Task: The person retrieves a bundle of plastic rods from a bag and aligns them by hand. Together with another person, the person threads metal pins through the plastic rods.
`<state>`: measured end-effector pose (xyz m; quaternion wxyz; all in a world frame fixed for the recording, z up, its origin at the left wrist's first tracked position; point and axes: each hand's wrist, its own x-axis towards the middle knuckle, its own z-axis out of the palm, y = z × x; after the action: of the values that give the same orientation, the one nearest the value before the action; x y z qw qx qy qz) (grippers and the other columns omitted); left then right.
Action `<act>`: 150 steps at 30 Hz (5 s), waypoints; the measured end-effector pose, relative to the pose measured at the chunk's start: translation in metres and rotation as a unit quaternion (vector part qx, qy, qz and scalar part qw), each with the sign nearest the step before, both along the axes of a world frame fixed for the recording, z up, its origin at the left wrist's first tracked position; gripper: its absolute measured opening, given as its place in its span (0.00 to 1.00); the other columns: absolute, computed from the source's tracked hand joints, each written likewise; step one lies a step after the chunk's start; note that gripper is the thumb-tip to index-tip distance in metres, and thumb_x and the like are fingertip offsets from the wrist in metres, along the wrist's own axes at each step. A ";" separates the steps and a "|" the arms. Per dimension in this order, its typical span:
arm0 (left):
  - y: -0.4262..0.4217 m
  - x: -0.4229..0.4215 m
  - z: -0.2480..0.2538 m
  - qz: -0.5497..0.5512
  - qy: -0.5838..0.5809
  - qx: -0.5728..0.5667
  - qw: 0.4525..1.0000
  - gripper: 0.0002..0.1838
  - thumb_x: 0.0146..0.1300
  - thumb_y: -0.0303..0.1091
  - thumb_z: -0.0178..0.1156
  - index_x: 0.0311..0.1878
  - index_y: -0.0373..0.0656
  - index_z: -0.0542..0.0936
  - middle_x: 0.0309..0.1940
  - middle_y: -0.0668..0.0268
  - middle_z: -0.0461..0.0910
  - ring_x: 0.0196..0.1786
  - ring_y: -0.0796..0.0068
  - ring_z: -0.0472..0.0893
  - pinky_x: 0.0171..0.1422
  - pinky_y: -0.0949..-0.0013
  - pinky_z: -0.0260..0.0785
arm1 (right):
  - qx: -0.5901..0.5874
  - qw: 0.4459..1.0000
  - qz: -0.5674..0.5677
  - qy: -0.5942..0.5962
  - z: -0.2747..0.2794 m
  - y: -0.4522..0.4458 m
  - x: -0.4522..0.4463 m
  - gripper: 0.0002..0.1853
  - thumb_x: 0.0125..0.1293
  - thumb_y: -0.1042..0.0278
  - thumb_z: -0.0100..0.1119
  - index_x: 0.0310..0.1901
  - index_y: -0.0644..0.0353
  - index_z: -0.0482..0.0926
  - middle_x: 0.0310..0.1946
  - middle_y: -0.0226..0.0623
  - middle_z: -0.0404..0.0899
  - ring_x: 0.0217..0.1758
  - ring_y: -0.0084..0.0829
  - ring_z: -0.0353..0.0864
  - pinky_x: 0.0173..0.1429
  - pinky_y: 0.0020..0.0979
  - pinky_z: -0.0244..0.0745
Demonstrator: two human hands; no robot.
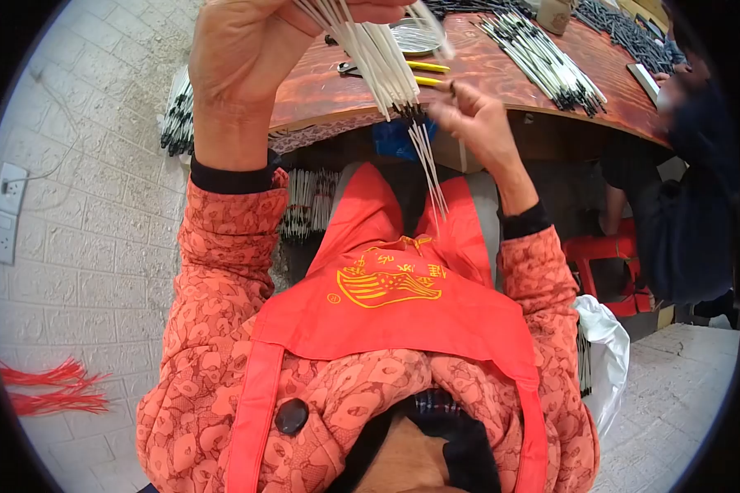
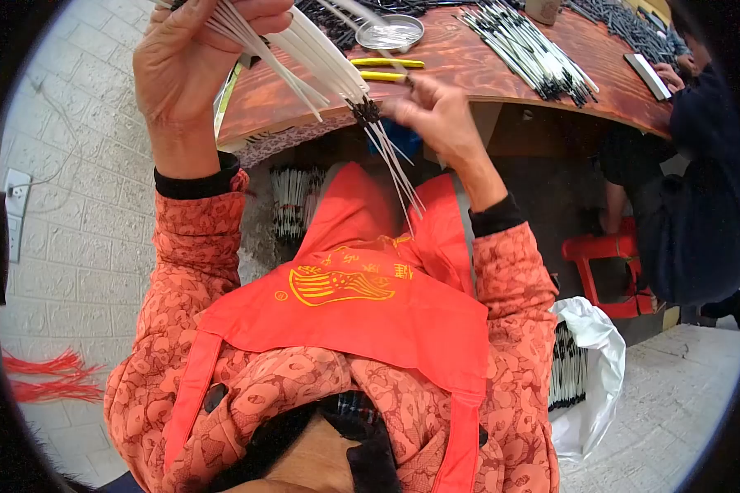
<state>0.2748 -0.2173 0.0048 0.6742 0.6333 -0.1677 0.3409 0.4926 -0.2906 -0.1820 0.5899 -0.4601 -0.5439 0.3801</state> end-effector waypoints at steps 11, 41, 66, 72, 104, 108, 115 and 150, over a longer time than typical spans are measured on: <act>-0.008 -0.019 -0.022 -0.009 0.022 -0.019 1.000 0.18 0.71 0.27 0.52 0.62 0.36 0.70 0.45 0.38 0.80 0.45 0.41 0.83 0.49 0.41 0.79 | -0.058 0.977 0.115 -0.168 -0.039 -0.003 -0.078 0.27 0.55 0.66 0.72 0.57 0.61 0.77 0.30 0.24 0.72 0.31 0.21 0.71 0.37 0.29 0.74; 0.076 -0.040 -0.154 0.146 0.211 -0.319 0.912 0.14 0.66 0.21 0.56 0.54 0.31 0.77 0.38 0.52 0.84 0.42 0.62 0.86 0.50 0.64 0.80 | -0.374 0.873 0.306 -0.069 -0.197 0.053 -0.122 0.15 0.50 0.65 0.75 0.36 0.65 0.85 0.29 0.37 0.85 0.33 0.32 0.83 0.41 0.34 0.77; 0.024 0.023 -0.167 0.306 0.216 -0.232 0.898 0.12 0.65 0.22 0.58 0.51 0.32 0.81 0.41 0.54 0.85 0.48 0.67 0.85 0.51 0.72 0.77 | -0.010 0.807 0.006 -0.590 0.020 0.267 0.048 0.13 0.45 0.64 0.71 0.32 0.63 0.86 0.29 0.54 0.83 0.36 0.48 0.85 0.42 0.42 0.78; 0.026 0.024 -0.166 0.310 0.204 -0.227 0.901 0.13 0.63 0.22 0.59 0.50 0.32 0.80 0.42 0.48 0.84 0.48 0.57 0.85 0.56 0.59 0.77 | -0.024 0.825 -0.039 -0.564 -0.001 0.285 0.048 0.09 0.46 0.70 0.64 0.31 0.62 0.86 0.32 0.56 0.82 0.39 0.51 0.84 0.46 0.42 0.79; 0.063 0.018 -0.158 0.256 0.214 -0.231 0.914 0.10 0.66 0.23 0.57 0.49 0.31 0.79 0.46 0.51 0.83 0.53 0.62 0.83 0.62 0.63 0.73 | 0.101 0.872 0.048 -0.476 0.115 0.108 0.019 0.17 0.63 0.78 0.52 0.53 0.63 0.80 0.27 0.55 0.78 0.24 0.39 0.77 0.32 0.36 0.70; 0.064 0.020 -0.161 0.254 0.204 -0.235 0.916 0.10 0.65 0.24 0.58 0.49 0.32 0.79 0.47 0.50 0.82 0.52 0.61 0.83 0.62 0.62 0.74 | 0.133 0.867 0.046 -0.479 0.114 0.112 0.019 0.17 0.62 0.78 0.53 0.52 0.62 0.81 0.25 0.56 0.77 0.25 0.46 0.78 0.32 0.39 0.71; 0.063 0.021 -0.161 0.255 0.202 -0.250 0.912 0.10 0.66 0.23 0.58 0.48 0.32 0.79 0.48 0.50 0.82 0.53 0.60 0.83 0.62 0.60 0.74 | 0.149 0.850 0.019 -0.505 0.111 0.116 0.021 0.13 0.61 0.65 0.60 0.47 0.58 0.81 0.26 0.50 0.80 0.31 0.50 0.81 0.32 0.44 0.75; 0.063 0.008 -0.163 0.197 0.187 -0.242 0.932 0.14 0.64 0.24 0.59 0.53 0.31 0.79 0.45 0.51 0.84 0.51 0.59 0.83 0.61 0.59 0.76 | 0.175 0.826 0.036 -0.535 0.123 0.124 0.001 0.18 0.58 0.60 0.64 0.50 0.53 0.80 0.24 0.43 0.80 0.28 0.44 0.83 0.29 0.42 0.75</act>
<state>0.2825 -0.1547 -0.1583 0.7455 0.5237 0.1770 0.3724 0.4940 -0.1669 -0.0591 0.2630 -0.4606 -0.8478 -0.0055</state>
